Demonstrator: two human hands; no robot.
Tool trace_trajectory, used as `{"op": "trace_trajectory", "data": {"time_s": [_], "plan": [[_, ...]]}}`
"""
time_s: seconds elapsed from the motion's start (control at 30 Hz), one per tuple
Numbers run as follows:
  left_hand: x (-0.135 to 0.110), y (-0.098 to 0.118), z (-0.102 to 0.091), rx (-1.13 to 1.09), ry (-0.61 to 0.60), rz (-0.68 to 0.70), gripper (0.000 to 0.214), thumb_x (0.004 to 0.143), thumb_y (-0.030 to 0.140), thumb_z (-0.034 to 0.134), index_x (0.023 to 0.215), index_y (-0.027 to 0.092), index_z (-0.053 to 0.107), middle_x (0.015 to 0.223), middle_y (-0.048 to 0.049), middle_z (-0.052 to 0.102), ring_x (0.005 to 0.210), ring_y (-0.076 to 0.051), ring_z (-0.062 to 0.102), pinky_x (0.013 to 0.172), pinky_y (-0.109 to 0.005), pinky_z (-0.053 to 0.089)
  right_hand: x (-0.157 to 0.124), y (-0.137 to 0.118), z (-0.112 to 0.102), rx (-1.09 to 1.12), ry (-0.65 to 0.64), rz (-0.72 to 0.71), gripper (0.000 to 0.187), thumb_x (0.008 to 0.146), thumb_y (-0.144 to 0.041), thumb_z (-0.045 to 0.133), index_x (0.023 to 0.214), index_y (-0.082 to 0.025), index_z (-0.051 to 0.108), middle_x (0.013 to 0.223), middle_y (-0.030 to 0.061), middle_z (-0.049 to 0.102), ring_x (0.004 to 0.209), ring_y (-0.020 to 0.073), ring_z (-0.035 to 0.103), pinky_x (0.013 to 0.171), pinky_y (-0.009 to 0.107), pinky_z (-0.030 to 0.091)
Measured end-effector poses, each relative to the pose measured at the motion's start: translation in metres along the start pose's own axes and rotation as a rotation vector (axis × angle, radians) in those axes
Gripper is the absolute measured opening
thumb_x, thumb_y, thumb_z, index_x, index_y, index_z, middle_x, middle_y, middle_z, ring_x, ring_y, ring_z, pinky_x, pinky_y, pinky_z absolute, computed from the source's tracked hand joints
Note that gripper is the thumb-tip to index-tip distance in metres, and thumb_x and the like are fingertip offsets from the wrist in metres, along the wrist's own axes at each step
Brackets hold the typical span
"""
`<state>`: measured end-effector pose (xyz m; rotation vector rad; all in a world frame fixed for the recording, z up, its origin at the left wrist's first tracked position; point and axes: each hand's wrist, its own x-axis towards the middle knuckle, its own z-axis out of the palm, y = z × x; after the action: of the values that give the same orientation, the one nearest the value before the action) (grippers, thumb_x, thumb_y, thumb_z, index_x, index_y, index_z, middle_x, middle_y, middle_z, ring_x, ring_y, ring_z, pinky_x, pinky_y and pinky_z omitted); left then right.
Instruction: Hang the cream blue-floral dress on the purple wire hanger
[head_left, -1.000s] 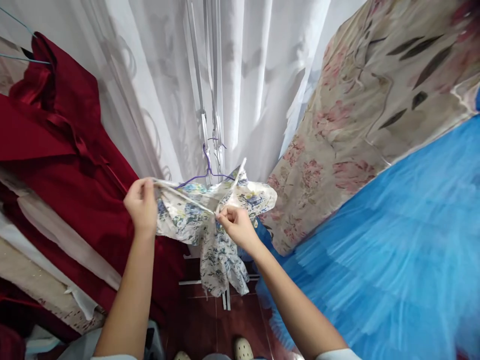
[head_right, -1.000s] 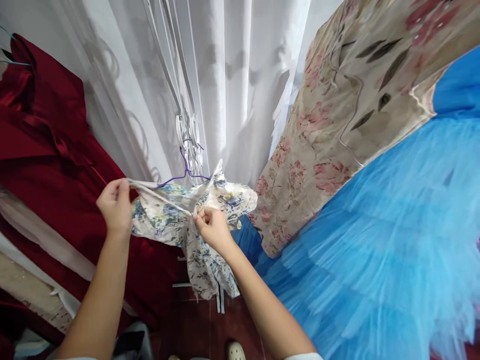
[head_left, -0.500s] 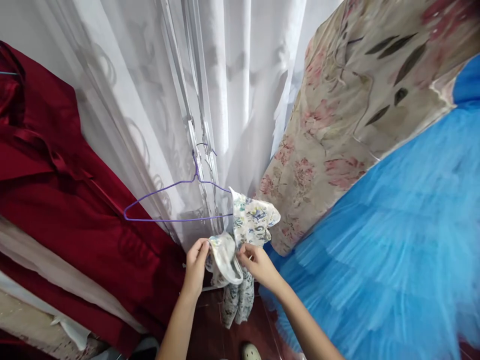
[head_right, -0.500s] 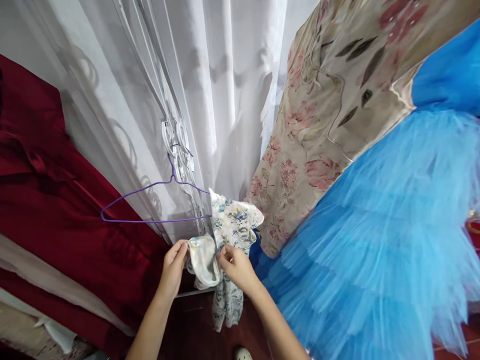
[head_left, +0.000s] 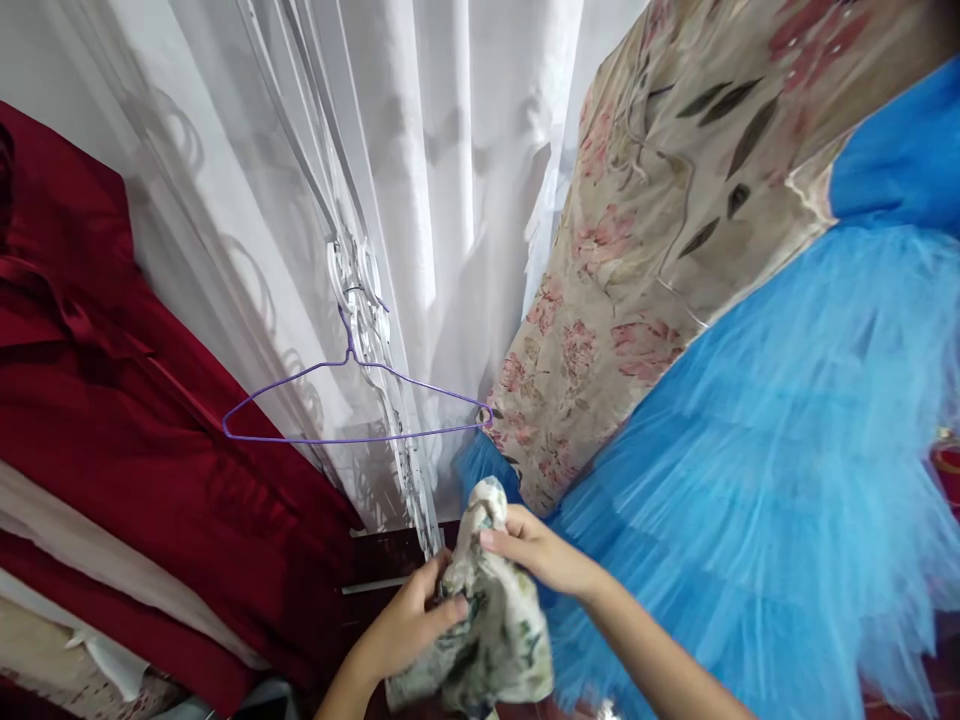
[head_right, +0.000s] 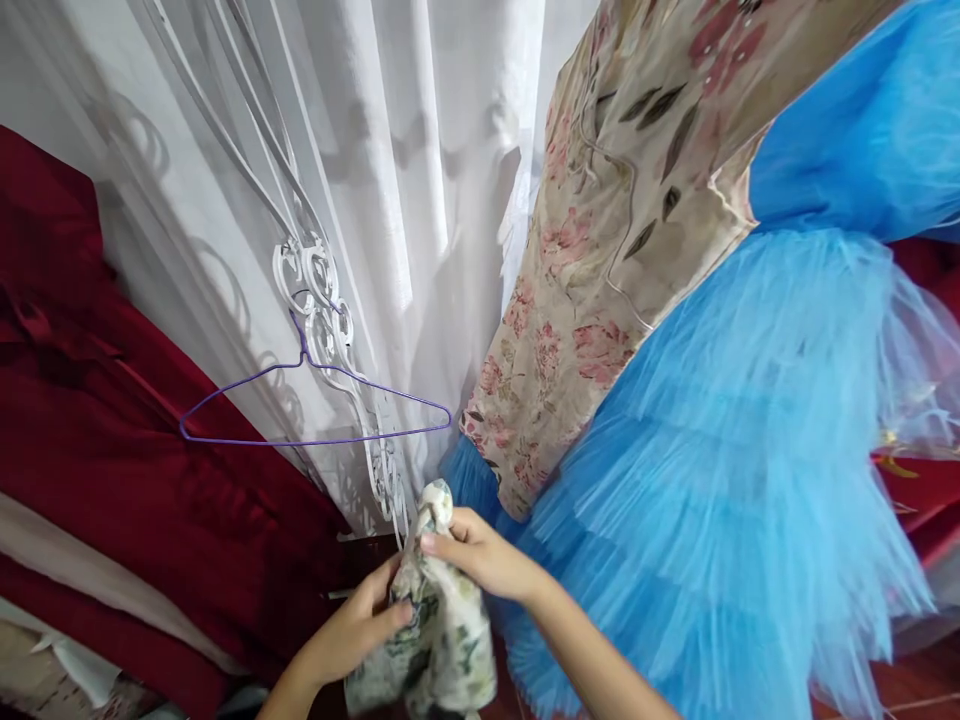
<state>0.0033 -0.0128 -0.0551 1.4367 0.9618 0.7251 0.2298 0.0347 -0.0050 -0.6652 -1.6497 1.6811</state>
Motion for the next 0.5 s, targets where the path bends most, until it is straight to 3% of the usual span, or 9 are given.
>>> {"op": "trace_trajectory", "data": {"time_s": [0.07, 0.13, 0.23, 0.3, 0.37, 0.5], "plan": [[-0.013, -0.011, -0.006, 0.137, 0.094, -0.093, 0.058, 0.081, 0.05, 0.068, 0.13, 0.02, 0.06, 0.125, -0.0099, 0.064, 0.116, -0.031, 0.056, 0.105, -0.041, 0.041, -0.004, -0.034, -0.031, -0.156, 0.028, -0.044, 0.031, 0.09, -0.042, 0.063, 0.086, -0.012, 0.069, 0.078, 0.0024, 0.063, 0.069, 0.0149, 0.054, 0.066, 0.026, 0.044], [-0.023, -0.012, -0.019, 0.292, 0.292, -0.122, 0.055, 0.078, 0.052, 0.07, 0.123, 0.02, 0.065, 0.118, -0.0098, 0.066, 0.113, -0.032, 0.057, 0.102, -0.041, 0.042, 0.006, -0.065, -0.062, -0.22, 0.159, -0.138, 0.026, 0.086, -0.039, 0.068, 0.081, -0.014, 0.071, 0.077, 0.002, 0.064, 0.067, 0.0153, 0.055, 0.064, 0.026, 0.044], [-0.032, 0.01, -0.046, 0.46, 0.517, -0.004, 0.038, 0.082, 0.05, 0.067, 0.105, 0.019, 0.069, 0.104, -0.007, 0.068, 0.1, -0.027, 0.059, 0.092, -0.033, 0.046, 0.049, -0.092, -0.096, -0.158, 0.297, -0.238, 0.021, 0.079, -0.037, 0.075, 0.078, -0.016, 0.069, 0.075, 0.001, 0.066, 0.069, 0.0161, 0.059, 0.065, 0.025, 0.046], [-0.037, 0.036, -0.064, 0.545, 0.546, 0.122, 0.028, 0.088, 0.046, 0.06, 0.087, 0.018, 0.066, 0.087, -0.004, 0.064, 0.084, -0.02, 0.058, 0.079, -0.028, 0.046, 0.089, -0.097, -0.102, -0.052, 0.274, -0.195, 0.023, 0.078, -0.039, 0.076, 0.081, -0.018, 0.069, 0.075, 0.0008, 0.068, 0.069, 0.0166, 0.062, 0.067, 0.026, 0.049], [-0.042, 0.059, -0.086, 0.626, 0.538, 0.241, 0.029, 0.092, 0.041, 0.055, 0.076, 0.018, 0.06, 0.077, -0.0022, 0.058, 0.076, -0.017, 0.055, 0.071, -0.026, 0.044, 0.124, -0.095, -0.096, 0.049, 0.169, -0.069, 0.025, 0.076, -0.041, 0.076, 0.084, -0.018, 0.069, 0.073, 0.0009, 0.069, 0.065, 0.0164, 0.063, 0.066, 0.026, 0.051], [-0.054, 0.074, -0.151, 0.952, 0.534, 0.314, 0.026, 0.091, 0.037, 0.059, 0.072, 0.019, 0.061, 0.072, -0.0018, 0.057, 0.079, -0.018, 0.054, 0.082, -0.032, 0.043, 0.152, -0.09, -0.077, 0.15, -0.038, 0.083, 0.024, 0.071, -0.032, 0.082, 0.083, -0.017, 0.067, 0.07, 0.0013, 0.069, 0.059, 0.0154, 0.064, 0.058, 0.024, 0.051]]}}
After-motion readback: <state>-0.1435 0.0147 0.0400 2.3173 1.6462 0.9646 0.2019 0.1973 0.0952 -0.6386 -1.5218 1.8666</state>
